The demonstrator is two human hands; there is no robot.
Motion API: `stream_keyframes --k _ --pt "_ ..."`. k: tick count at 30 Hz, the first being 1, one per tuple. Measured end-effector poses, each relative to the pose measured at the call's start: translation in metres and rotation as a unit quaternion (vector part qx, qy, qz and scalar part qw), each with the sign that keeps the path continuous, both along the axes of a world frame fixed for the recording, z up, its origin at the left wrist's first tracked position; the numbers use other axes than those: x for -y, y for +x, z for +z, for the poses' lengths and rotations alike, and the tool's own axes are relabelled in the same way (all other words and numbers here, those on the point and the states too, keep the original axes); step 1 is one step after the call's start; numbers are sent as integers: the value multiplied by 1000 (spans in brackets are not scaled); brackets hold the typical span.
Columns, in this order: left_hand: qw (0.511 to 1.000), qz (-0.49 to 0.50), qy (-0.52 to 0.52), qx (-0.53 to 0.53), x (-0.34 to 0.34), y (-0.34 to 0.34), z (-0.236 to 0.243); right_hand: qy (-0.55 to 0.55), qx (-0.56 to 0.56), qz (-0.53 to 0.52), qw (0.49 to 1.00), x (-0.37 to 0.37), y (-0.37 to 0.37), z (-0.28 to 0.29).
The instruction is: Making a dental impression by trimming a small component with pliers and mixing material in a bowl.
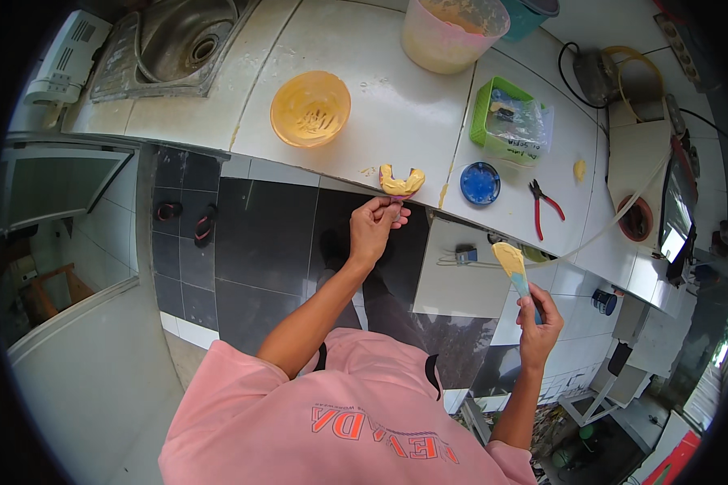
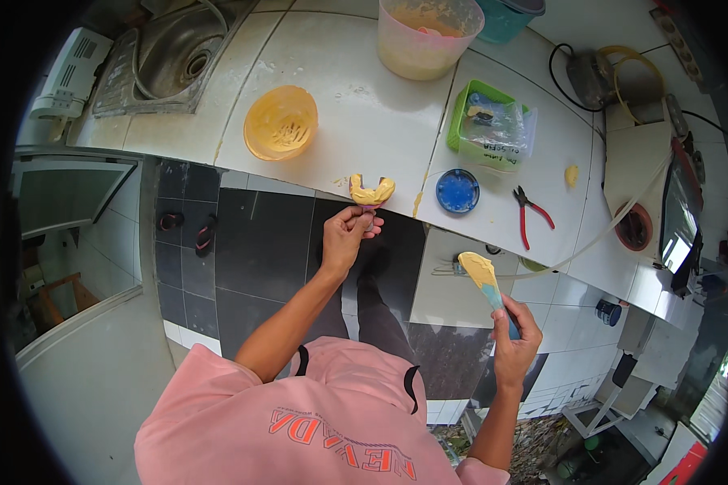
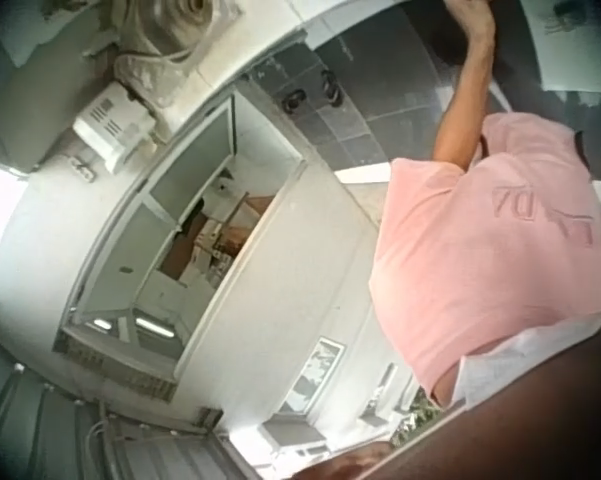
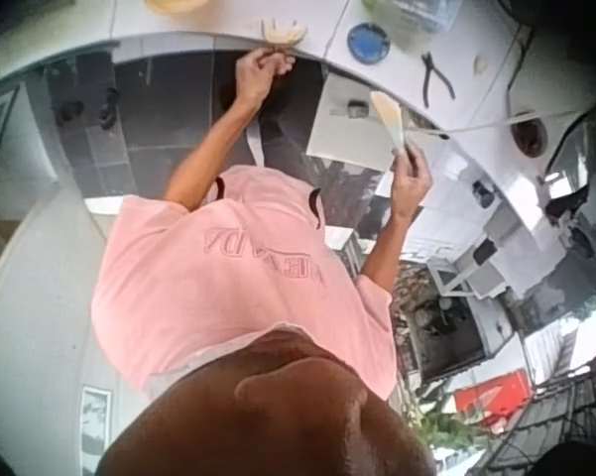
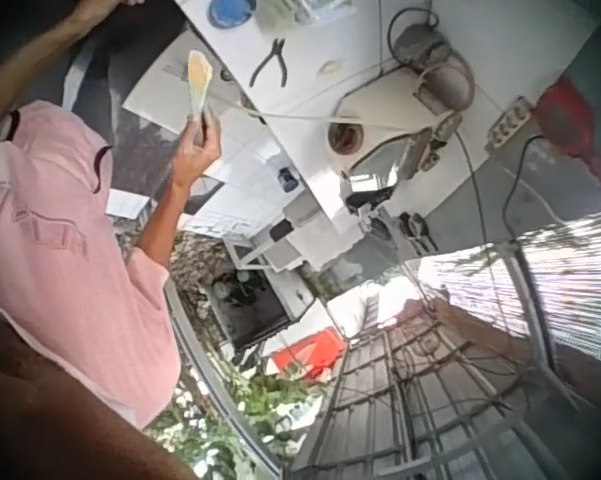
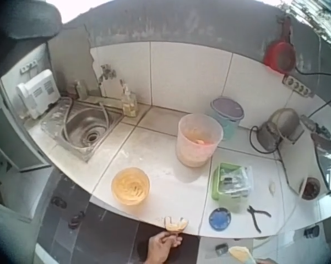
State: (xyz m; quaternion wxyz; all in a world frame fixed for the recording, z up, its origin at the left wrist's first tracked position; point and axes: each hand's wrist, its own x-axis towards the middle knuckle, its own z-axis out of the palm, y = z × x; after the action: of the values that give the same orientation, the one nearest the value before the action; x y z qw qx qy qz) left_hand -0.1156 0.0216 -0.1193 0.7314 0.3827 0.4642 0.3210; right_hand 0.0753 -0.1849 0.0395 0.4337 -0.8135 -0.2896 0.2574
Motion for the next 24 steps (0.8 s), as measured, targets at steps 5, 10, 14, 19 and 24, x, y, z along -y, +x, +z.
stream_keyframes --k 5,10,14,19,24 --pt "1000 4 6 -20 2 5 -6 -8 -7 -13 1000 6 4 2" --pt "1000 3 -6 -30 0 3 2 -4 -21 -16 1000 4 4 0" --pt "999 -4 -12 -41 -4 3 4 -17 -34 -12 999 -6 -1 -1" --pt "999 -13 -25 -40 -6 3 10 -12 -90 -9 996 -21 -7 -7" --pt "998 -25 -52 -29 -6 -2 13 15 -181 -4 983 -31 -14 -10"
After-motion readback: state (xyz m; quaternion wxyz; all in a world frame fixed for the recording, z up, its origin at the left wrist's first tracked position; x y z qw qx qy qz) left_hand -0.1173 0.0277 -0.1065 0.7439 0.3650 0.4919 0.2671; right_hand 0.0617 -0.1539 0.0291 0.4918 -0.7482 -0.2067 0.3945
